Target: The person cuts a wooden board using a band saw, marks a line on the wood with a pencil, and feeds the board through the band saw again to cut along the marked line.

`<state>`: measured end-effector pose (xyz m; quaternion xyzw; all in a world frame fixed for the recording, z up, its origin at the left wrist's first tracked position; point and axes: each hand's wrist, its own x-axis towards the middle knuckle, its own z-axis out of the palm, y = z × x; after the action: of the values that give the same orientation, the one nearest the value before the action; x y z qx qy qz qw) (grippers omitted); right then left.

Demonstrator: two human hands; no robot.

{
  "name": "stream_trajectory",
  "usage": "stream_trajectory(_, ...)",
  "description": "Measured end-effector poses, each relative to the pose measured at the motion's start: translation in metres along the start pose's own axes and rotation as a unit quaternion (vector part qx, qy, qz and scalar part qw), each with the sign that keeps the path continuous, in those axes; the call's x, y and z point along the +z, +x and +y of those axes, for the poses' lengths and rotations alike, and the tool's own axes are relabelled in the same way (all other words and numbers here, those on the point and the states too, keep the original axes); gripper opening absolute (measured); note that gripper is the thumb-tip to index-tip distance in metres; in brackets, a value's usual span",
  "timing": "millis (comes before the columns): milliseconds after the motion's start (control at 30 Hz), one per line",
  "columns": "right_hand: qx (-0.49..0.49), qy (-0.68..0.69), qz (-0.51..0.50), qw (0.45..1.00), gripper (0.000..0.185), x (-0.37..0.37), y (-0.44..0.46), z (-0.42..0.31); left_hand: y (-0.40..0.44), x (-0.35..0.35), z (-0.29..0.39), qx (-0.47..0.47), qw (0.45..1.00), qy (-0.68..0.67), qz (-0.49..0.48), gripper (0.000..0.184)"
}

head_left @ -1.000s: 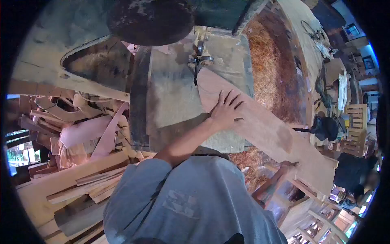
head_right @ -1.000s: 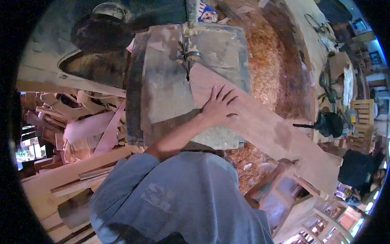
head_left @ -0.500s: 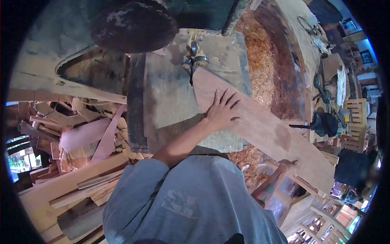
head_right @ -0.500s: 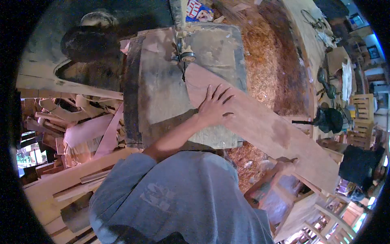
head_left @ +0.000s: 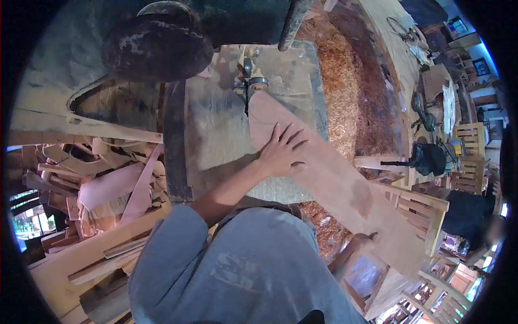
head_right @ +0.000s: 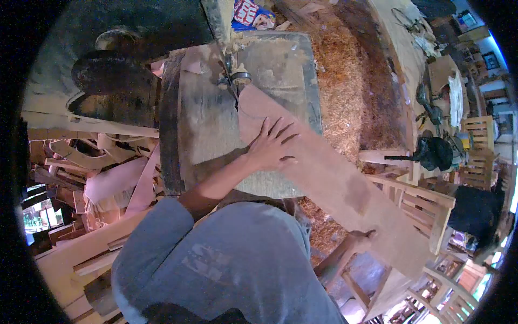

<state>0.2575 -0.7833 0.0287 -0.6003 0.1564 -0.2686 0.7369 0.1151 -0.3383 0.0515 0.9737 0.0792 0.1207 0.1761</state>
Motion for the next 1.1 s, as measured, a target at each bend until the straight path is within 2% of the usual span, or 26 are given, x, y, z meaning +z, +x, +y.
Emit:
stream_trajectory(67,0.082,-0.064,0.127,0.986,0.046,0.030,-0.042,-0.048,-0.004,-0.002,-0.002,0.004,1.000,-0.004,-0.012,0.077)
stream_trajectory(100,0.082,-0.065,0.130,0.986,0.046,0.019,-0.043,-0.047,-0.007,-0.005,-0.003,0.015,1.000,0.002,-0.009,0.076)
stream_trajectory(167,0.191,0.076,0.104,0.973,0.040,-0.012,-0.043,-0.045,-0.011,-0.008,-0.005,0.028,1.000,0.007,-0.007,0.076)
stream_trajectory(200,0.190,0.076,0.106,0.973,0.040,-0.021,-0.047,-0.049,-0.013,-0.008,-0.006,0.038,0.999,0.006,-0.001,0.076)
stream_trajectory(267,0.215,0.065,0.032,0.974,0.037,-0.033,-0.065,-0.061,-0.016,-0.010,-0.009,0.050,0.999,0.006,0.001,0.076)
stream_trajectory(367,0.185,0.003,0.060,0.981,0.039,-0.046,-0.091,-0.068,-0.021,-0.017,-0.012,0.065,0.997,0.006,-0.032,0.076)
stream_trajectory(500,0.224,0.041,0.063,0.972,0.044,-0.072,-0.108,-0.066,-0.023,-0.021,-0.018,0.079,0.995,0.000,-0.055,0.076)
stream_trajectory(567,0.227,0.033,0.021,0.973,0.048,-0.081,-0.117,-0.065,-0.024,-0.022,-0.021,0.085,0.995,0.001,-0.054,0.076)
stream_trajectory(700,0.200,-0.015,0.011,0.980,0.053,-0.082,-0.149,-0.077,-0.029,-0.022,-0.027,0.099,0.993,0.008,-0.055,0.078)
stream_trajectory(867,0.243,-0.003,0.118,0.963,0.053,-0.089,-0.173,-0.087,-0.036,-0.024,-0.033,0.110,0.991,-0.010,-0.078,0.079)
stream_trajectory(1000,0.248,-0.023,0.130,0.960,0.057,-0.088,-0.193,-0.097,-0.041,-0.025,-0.036,0.133,0.989,-0.017,-0.062,0.079)
stream_trajectory(1100,0.211,-0.026,0.117,0.970,0.061,-0.095,-0.193,-0.092,-0.042,-0.024,-0.037,0.139,0.988,-0.012,-0.062,0.079)
